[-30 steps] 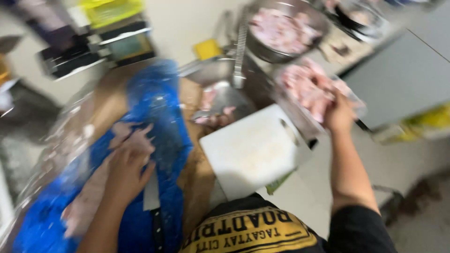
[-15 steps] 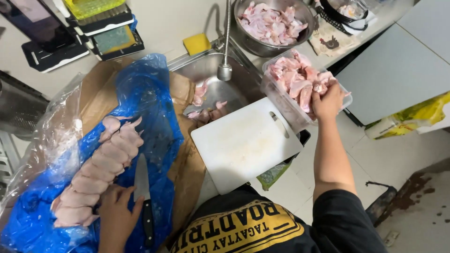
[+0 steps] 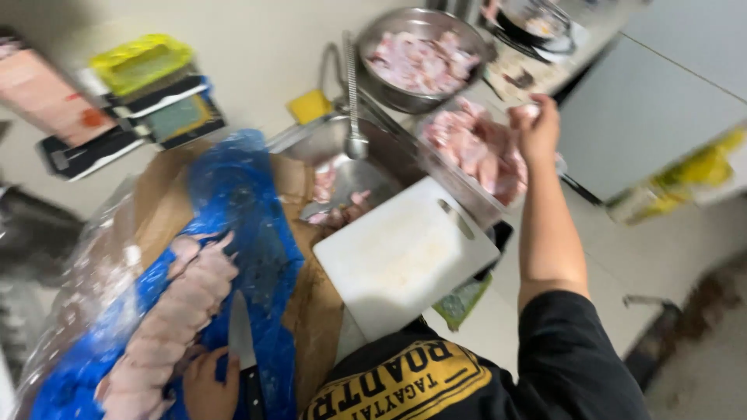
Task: The person removes raw chicken wings from a blue plastic bag and places them on a white cutting board. Using a knife, the person cuts the chicken wings into smaller pieces and transfers them into a clear plastic container.
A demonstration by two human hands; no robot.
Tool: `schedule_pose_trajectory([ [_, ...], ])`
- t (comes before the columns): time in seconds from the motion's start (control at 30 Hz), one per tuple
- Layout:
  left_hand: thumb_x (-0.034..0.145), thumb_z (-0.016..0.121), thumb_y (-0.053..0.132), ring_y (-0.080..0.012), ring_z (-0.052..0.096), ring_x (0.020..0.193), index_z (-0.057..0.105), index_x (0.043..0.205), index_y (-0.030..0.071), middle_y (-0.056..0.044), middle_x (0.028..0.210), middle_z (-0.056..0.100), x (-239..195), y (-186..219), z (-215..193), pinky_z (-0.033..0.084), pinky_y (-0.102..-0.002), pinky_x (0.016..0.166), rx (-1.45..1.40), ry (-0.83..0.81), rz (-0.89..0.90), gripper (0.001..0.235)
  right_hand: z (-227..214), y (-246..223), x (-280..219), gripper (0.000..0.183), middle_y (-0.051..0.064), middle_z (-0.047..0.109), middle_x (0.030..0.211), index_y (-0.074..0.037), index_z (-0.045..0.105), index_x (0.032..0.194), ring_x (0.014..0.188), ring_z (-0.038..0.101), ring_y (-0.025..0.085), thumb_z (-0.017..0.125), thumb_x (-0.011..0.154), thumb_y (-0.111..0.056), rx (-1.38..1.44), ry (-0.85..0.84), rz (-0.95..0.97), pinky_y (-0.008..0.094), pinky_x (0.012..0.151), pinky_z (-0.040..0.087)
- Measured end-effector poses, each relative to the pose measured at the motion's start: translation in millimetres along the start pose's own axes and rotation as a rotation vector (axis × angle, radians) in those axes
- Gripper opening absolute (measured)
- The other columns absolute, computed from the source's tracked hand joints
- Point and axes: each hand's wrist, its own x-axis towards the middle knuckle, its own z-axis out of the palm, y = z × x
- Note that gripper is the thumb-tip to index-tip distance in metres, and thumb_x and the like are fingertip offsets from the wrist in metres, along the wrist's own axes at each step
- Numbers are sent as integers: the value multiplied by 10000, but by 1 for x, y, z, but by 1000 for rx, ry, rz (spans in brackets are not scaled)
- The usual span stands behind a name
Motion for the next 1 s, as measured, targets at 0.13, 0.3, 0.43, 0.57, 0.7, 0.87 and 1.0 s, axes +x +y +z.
schedule_pose_trajectory([
  [0.13,852,694,279,-353,629,1111,746,1089,157,-121,1029,711,11,19,-16,463,-461,1042,-59,-71,-67,271,34,-19,-4,392,26,728,1109,-222,526,1224,887,775,122,816,979,-321,476,-79,139,243,578,564],
  [0.3,888,690,215,-344,641,1001,746,1019,117,-127,978,702,13,29,-18,484,-439,970,-141,-18,-72,173,97,30,-16,262,8,711,855,-164,760,1148,655,602,121,550,1010,-90,62,-428,182,307,576,479],
  [0.43,887,673,219,-359,638,984,747,1030,117,-133,981,685,10,29,-13,496,-448,937,-138,-9,-128,191,100,46,-7,239,61,711,776,-171,773,1173,634,635,184,560,1065,-171,-103,-500,138,341,576,489],
  [0.57,898,669,232,-338,623,1029,740,1106,101,-122,1039,676,9,30,-9,507,-420,916,-208,-140,-167,256,99,42,-4,343,185,708,981,-230,805,1156,914,610,401,606,981,-449,-547,-311,-81,387,891,405],
  [0.7,894,677,246,-342,618,1035,736,1085,89,-139,1004,669,11,32,-6,504,-432,894,-222,-227,-177,254,91,30,-11,478,118,660,1120,-145,848,1115,932,533,369,588,997,-528,-809,-213,-180,410,811,415],
  [0.87,892,669,239,-330,608,1067,730,1119,81,-125,1054,661,18,40,-12,496,-418,912,-212,-303,-235,283,103,78,-11,378,-2,687,1058,-194,831,948,845,570,282,614,1057,-485,-920,-53,-440,408,649,415],
  [1.0,922,643,253,-321,616,1059,735,1118,78,-123,1062,687,25,49,-24,486,-421,919,-197,-334,-260,278,113,105,0,368,29,655,1137,-160,843,932,829,613,233,585,1066,-386,-802,-246,-315,260,778,442],
])
